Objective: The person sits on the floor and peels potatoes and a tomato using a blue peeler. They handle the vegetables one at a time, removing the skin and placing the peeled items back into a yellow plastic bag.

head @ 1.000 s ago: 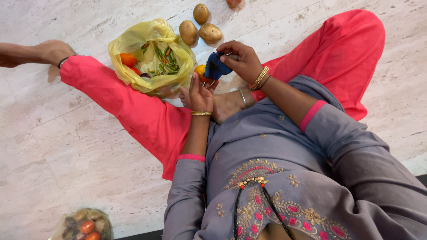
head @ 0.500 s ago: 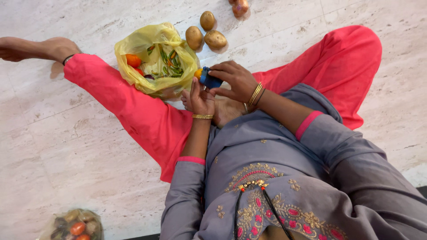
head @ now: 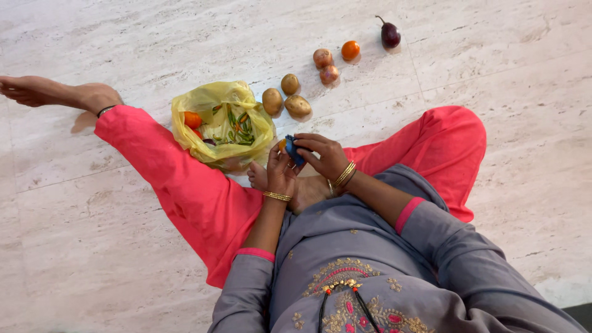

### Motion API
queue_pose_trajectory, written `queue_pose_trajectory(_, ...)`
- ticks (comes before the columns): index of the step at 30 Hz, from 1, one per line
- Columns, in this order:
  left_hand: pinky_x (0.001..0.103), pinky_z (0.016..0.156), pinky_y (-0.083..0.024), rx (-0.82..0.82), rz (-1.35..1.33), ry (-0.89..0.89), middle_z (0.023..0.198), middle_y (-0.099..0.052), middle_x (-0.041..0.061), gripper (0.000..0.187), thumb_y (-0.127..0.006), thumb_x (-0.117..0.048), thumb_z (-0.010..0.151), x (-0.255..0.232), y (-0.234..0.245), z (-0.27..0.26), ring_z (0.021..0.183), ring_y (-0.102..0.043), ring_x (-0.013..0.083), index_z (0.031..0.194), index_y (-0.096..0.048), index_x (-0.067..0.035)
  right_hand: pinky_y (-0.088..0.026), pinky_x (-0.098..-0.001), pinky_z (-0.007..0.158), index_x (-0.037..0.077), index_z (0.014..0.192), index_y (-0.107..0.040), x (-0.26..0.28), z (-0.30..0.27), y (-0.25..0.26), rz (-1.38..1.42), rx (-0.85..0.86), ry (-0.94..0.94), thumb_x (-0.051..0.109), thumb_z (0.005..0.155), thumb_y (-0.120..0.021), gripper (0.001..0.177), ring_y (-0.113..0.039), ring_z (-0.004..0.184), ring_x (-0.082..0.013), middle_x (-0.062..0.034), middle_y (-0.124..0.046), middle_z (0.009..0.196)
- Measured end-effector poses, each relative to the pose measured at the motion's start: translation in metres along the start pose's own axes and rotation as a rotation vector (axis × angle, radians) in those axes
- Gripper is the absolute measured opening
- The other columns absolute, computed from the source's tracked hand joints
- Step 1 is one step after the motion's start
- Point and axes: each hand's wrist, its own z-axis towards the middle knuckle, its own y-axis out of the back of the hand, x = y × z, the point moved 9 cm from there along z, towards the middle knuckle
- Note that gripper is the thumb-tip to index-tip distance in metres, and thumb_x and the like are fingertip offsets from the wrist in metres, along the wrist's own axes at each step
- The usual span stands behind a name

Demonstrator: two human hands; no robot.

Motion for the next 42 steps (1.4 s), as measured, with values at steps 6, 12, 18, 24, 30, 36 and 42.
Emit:
queue_pose_trajectory(6,0.034,0.081,-0.059,-0.032,-0.073,-0.061,0.122,-0.066,0.009,0.037,-0.065,-0.011,0.102,0.004,0.021,0.011,0.103,-0.069,0.0197,0.136,-0.052,-0.011,-0.055,-0.0405,0.098,0.005,0.135,-0.064,0.031,0.003,-0.009,-0.068,0.118,0.154,0.019,0.089,-0.076,0.05,-0.063,0.123,-0.0347,-0.0167,-0.061,0.142)
queue_pose_trajectory(12,0.037,0.075,-0.059,-0.093,0.259,0.076,0.11,-0.071,0.008,0.042,-0.068,-0.026,0.096,0.002,-0.008,-0.005,0.093,-0.072,0.0205,0.132,-0.051,-0.013,-0.059,-0.0344,0.099,0.009,0.136,-0.067,-0.016,0.0,-0.013,0.09,0.107,-0.061,0.014,0.099,-0.063,0.038,-0.069,0.125,-0.0263,-0.0102,-0.065,0.144)
queue_pose_trajectory(18,0.034,0.076,-0.062,-0.095,0.278,0.038,0.109,-0.071,0.007,0.048,-0.078,-0.021,0.09,0.011,-0.005,-0.001,0.091,-0.071,0.021,0.13,-0.055,-0.009,-0.058,-0.0348,0.098,0.01,0.138,-0.064,-0.048,-0.001,-0.022,0.165,0.197,-0.364,0.026,0.103,-0.06,0.039,-0.071,0.119,-0.0272,-0.0135,-0.069,0.137)
queue_pose_trajectory(24,0.029,0.077,-0.061,-0.155,0.251,-0.133,0.118,-0.063,0.006,0.048,-0.079,-0.012,0.09,0.0,0.023,0.009,0.096,-0.069,0.0168,0.131,-0.055,-0.005,-0.044,-0.0416,0.113,0.011,0.149,-0.053,-0.006,-0.006,-0.027,0.012,0.301,-0.083,0.035,0.103,-0.059,0.053,-0.05,0.141,-0.0341,-0.0169,-0.046,0.158)
queue_pose_trajectory(30,0.028,0.081,-0.062,0.026,0.63,-0.3,0.119,-0.065,0.008,0.054,-0.084,-0.01,0.082,-0.015,-0.001,0.008,0.1,-0.071,0.0178,0.128,-0.057,-0.001,-0.035,-0.0469,0.118,0.007,0.154,-0.046,-0.001,-0.009,-0.03,-0.099,0.354,0.081,0.037,0.105,-0.054,0.057,-0.039,0.146,-0.0424,-0.0198,-0.04,0.16)
queue_pose_trajectory(36,0.027,0.079,-0.061,-0.037,0.582,-0.239,0.119,-0.067,0.012,0.056,-0.086,-0.015,0.083,0.002,0.002,0.006,0.097,-0.068,0.0179,0.129,-0.059,0.003,-0.044,-0.0393,0.116,0.004,0.15,-0.049,-0.055,-0.01,-0.04,0.308,0.33,-0.271,0.045,0.11,-0.04,0.058,-0.052,0.141,-0.0329,-0.0197,-0.05,0.152)
queue_pose_trajectory(42,0.028,0.086,-0.063,-0.142,0.49,-0.275,0.124,-0.066,0.011,0.059,-0.085,-0.015,0.083,-0.005,0.02,0.009,0.108,-0.068,0.0181,0.132,-0.057,0.002,-0.037,-0.0428,0.117,0.002,0.158,-0.034,-0.029,-0.013,-0.036,0.149,0.347,-0.17,0.048,0.108,-0.045,0.069,-0.039,0.147,-0.0377,-0.0234,-0.034,0.16)
